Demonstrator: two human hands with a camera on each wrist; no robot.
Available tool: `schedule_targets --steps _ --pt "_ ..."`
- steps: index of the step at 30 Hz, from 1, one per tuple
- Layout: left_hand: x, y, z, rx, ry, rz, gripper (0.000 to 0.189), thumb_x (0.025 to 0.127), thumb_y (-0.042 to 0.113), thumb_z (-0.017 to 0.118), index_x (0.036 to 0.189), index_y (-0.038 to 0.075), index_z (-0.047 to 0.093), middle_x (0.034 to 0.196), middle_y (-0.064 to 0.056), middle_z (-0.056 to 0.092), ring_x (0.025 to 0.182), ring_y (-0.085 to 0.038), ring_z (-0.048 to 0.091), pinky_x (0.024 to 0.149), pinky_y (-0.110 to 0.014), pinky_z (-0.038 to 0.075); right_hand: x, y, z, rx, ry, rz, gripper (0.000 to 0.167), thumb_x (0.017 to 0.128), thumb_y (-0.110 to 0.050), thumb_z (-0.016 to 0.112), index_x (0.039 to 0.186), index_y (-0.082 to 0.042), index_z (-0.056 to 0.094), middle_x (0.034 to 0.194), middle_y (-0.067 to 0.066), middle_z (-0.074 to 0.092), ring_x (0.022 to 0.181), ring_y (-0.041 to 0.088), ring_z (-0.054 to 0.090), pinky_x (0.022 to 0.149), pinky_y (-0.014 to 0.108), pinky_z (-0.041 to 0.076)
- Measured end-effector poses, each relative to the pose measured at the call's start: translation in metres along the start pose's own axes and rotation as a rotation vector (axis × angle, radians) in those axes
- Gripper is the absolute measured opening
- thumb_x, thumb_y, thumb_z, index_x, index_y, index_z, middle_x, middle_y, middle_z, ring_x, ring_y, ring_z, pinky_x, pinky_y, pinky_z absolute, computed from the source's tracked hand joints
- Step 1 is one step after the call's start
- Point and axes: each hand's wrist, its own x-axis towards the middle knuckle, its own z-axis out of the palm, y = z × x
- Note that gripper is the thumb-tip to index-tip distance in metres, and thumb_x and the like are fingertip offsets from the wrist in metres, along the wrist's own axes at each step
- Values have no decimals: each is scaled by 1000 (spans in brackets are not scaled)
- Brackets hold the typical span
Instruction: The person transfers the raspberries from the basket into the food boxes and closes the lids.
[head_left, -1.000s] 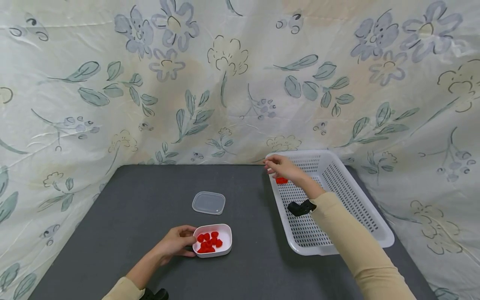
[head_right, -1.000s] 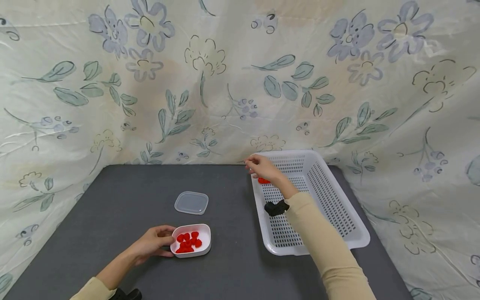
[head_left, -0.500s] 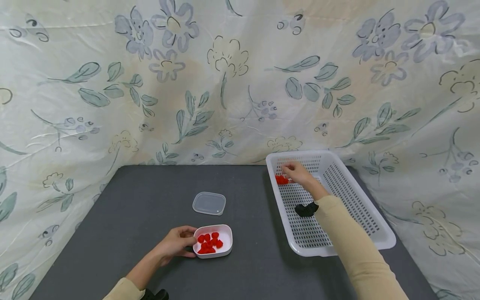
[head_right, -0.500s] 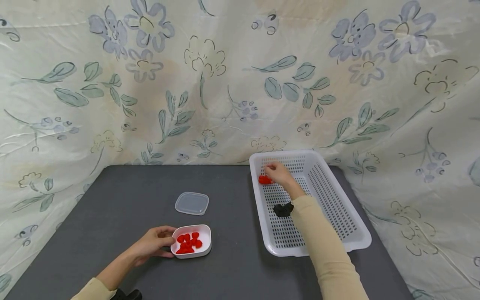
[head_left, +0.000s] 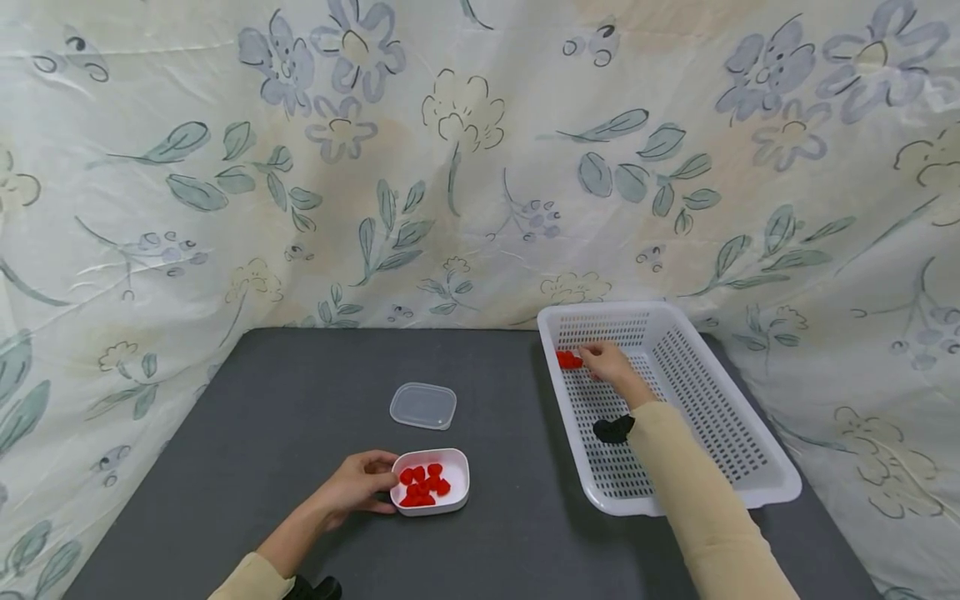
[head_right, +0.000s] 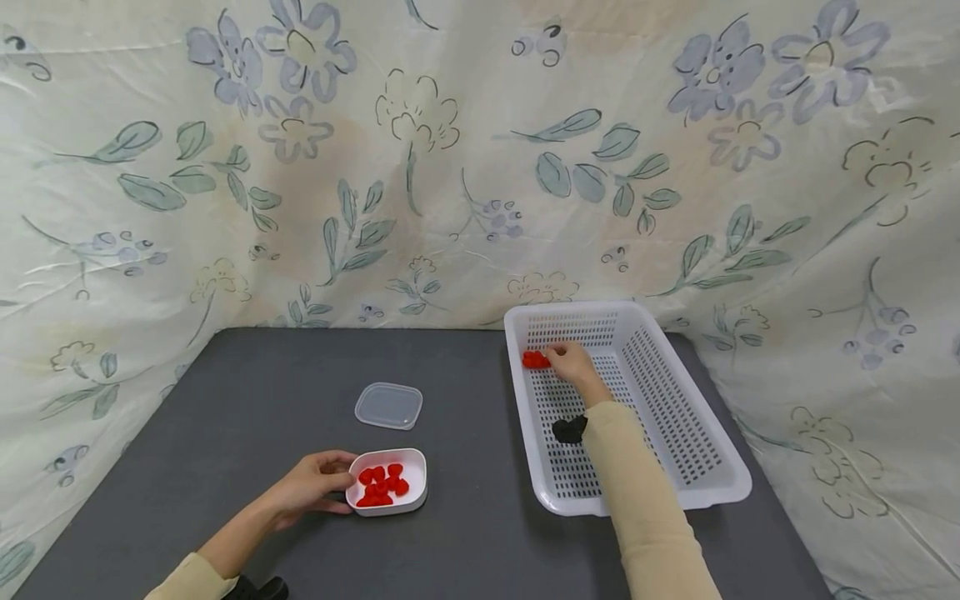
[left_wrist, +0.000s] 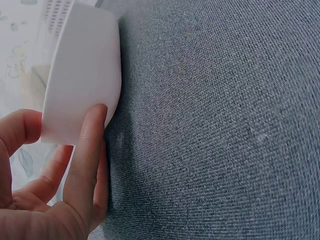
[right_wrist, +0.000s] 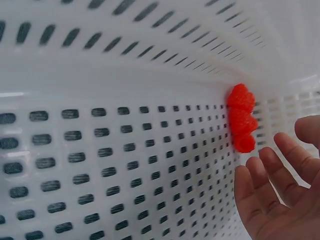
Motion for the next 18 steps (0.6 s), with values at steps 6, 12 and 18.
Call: schedule_targets --steps 6,12,18 --pt "2 -2 -1 -3 -7 -8 47 84 8 60 125 -10 43 103 -18 57 82 -22 62 67 -41 57 7 7 4 -39 1 20 44 97 -27 40 134 -3 41 131 21 45 102 30 50 88 42 49" --pt "2 -2 -1 -6 -14 -5 47 84 8 60 125 -10 44 102 -17 57 82 -22 62 68 -40 57 7 8 8 -116 -6 3 46 97 -27 39 136 -2 40 134 23 44 107 32 50 94 47 45" --pt "2 -2 0 1 0 5 45 85 7 60 124 -10 45 102 -18 57 81 -21 62 67 -41 57 6 9 10 -122 -17 -6 44 97 -23 39 135 -1 40 134 23 43 106 32 51 93 47 46"
